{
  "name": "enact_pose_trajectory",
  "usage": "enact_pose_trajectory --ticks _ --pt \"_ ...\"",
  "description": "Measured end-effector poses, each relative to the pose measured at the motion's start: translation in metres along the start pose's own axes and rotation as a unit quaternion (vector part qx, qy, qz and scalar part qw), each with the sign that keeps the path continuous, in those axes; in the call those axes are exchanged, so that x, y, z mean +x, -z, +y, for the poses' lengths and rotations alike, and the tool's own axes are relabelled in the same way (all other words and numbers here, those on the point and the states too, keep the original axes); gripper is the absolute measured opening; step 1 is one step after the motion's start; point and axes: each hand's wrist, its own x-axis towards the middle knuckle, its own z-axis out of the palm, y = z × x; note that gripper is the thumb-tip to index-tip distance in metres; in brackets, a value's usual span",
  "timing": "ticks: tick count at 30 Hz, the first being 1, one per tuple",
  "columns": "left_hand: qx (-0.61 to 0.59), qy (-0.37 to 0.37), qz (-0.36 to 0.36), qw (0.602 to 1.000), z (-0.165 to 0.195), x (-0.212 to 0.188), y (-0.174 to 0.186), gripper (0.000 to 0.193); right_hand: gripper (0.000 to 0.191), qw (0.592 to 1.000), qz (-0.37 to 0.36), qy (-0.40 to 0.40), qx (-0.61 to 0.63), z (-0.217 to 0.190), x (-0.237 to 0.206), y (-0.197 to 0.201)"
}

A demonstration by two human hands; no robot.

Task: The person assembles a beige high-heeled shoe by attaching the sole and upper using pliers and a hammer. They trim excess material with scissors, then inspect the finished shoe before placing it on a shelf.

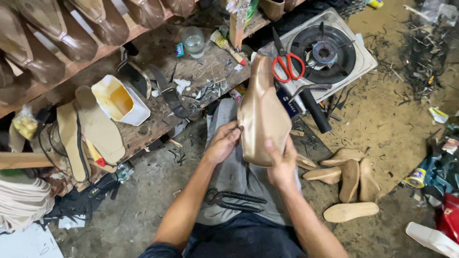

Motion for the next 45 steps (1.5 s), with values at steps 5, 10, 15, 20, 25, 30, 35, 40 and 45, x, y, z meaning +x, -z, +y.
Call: enact_pose_trajectory --ticks 5,10,15,20,25,30,35,40,45 --pt "0.028 -0.044 0.003 0.999 0.017 -0.012 -0.003 0.050 0.056 0.972 0.046 -0.098 0.208 -0.038 0.073 0.073" --pt "0.014 -0.063 0.011 0.998 0.030 -0.022 0.000 0.046 0.046 0.986 0.009 0.064 -0.152 -0.108 0.175 0.132" --pt "0.005 -0.072 0.009 0.997 0.027 -0.022 0.002 0.043 0.058 0.726 -0.047 0.303 -0.616 -0.133 0.221 0.146" --pt "0.019 -0.076 0.035 0.996 0.022 -0.023 0.005 0.040 0.058 0.838 -0.040 0.073 -0.540 -0.130 0.255 0.142" --pt "0.020 -0.091 0.030 0.995 0.026 -0.026 0.006 0.038 0.055 0.983 0.055 -0.145 -0.103 -0.143 0.270 0.140" --pt "0.019 -0.090 0.033 0.995 0.029 -0.027 0.007 0.037 0.051 0.948 0.015 -0.066 -0.311 -0.149 0.257 0.139" --pt "0.027 -0.085 0.045 0.995 0.024 -0.026 0.008 0.035 0.059 0.626 -0.110 0.284 -0.717 -0.138 0.248 0.150" --pt "0.040 -0.084 0.059 0.994 0.024 -0.027 0.005 0.033 0.055 0.924 -0.073 0.065 -0.371 -0.130 0.255 0.155" --pt "0.031 -0.037 0.150 0.987 0.037 -0.016 -0.012 0.038 0.057 0.984 -0.007 -0.177 0.011 -0.106 0.185 0.157"
